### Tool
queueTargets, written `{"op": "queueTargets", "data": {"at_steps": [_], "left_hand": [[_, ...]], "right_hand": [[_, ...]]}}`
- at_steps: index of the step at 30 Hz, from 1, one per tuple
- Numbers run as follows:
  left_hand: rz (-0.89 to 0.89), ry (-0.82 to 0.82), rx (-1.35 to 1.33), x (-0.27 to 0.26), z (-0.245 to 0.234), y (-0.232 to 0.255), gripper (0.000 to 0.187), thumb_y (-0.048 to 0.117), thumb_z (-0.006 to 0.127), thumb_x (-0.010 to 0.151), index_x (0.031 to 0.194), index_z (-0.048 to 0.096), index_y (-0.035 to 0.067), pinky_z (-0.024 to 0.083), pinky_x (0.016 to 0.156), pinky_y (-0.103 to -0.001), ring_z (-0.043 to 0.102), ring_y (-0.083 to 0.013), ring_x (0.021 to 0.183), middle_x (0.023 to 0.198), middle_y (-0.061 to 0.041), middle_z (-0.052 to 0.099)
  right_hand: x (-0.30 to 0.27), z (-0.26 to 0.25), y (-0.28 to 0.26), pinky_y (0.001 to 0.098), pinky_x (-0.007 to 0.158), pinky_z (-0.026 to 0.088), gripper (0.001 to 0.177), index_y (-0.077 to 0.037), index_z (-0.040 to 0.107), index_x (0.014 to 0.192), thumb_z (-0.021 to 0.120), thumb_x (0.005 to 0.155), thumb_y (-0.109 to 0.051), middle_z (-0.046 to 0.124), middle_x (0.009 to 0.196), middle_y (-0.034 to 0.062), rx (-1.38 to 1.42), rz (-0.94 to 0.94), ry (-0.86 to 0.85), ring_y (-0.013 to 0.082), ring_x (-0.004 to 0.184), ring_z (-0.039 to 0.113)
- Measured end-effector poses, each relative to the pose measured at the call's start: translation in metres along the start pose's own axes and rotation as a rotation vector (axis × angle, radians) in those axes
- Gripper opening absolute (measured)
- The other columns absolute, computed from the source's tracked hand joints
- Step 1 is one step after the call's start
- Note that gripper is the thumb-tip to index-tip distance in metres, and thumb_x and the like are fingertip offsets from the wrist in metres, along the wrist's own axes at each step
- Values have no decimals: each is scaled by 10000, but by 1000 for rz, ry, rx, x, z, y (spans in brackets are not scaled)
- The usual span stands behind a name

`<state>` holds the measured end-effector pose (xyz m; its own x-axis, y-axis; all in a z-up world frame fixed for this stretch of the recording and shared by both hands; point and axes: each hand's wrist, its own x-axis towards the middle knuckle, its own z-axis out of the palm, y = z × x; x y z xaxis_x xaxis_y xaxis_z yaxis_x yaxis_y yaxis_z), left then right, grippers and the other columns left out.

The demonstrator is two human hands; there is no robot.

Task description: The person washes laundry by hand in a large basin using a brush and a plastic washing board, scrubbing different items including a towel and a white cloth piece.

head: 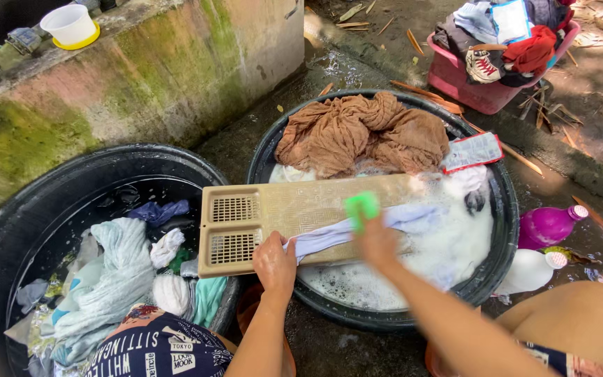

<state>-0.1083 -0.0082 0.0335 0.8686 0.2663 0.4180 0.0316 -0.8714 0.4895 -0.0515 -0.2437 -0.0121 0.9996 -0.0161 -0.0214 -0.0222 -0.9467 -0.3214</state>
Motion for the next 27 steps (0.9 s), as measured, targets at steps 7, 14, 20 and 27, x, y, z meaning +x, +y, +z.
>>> {"op": "queueTargets", "data": {"at_steps": [7,14,20,27], "left_hand": [[-74,-72,-14,-9,1,-11,268,267,784,854,827,613,63,509,670,-476,666,-362,734,780,-137,695],[-97,-111,34,-13,0,-4,198,215,639,970,890,551,56,540,586,-465,697,-330,644,779,-151,699],[-235,-146,86,-9,-3,-14,190,223,456,1075,1085,428,35,518,621,-546,694,-430,688,743,-228,704],[-255,-163,105,-5,-7,-3,222,238,476,1049,1054,428,21,524,644,-560,696,-452,684,706,-234,703]], "right_hand": [[-39,-20,-9,521,760,579,820,-279,319,1576,681,853,-421,506,1372,277,-57,-173,253,450,981,694],[-58,-14,-56,527,786,546,829,-267,412,1564,720,799,-189,571,1218,272,230,-181,65,408,933,668],[-16,11,26,527,784,559,810,-265,303,1663,675,945,-328,634,1188,227,52,98,-61,373,910,670],[-14,19,-20,523,818,545,775,-264,309,1641,643,945,-193,500,1391,249,158,-74,-27,400,1027,654]]}}
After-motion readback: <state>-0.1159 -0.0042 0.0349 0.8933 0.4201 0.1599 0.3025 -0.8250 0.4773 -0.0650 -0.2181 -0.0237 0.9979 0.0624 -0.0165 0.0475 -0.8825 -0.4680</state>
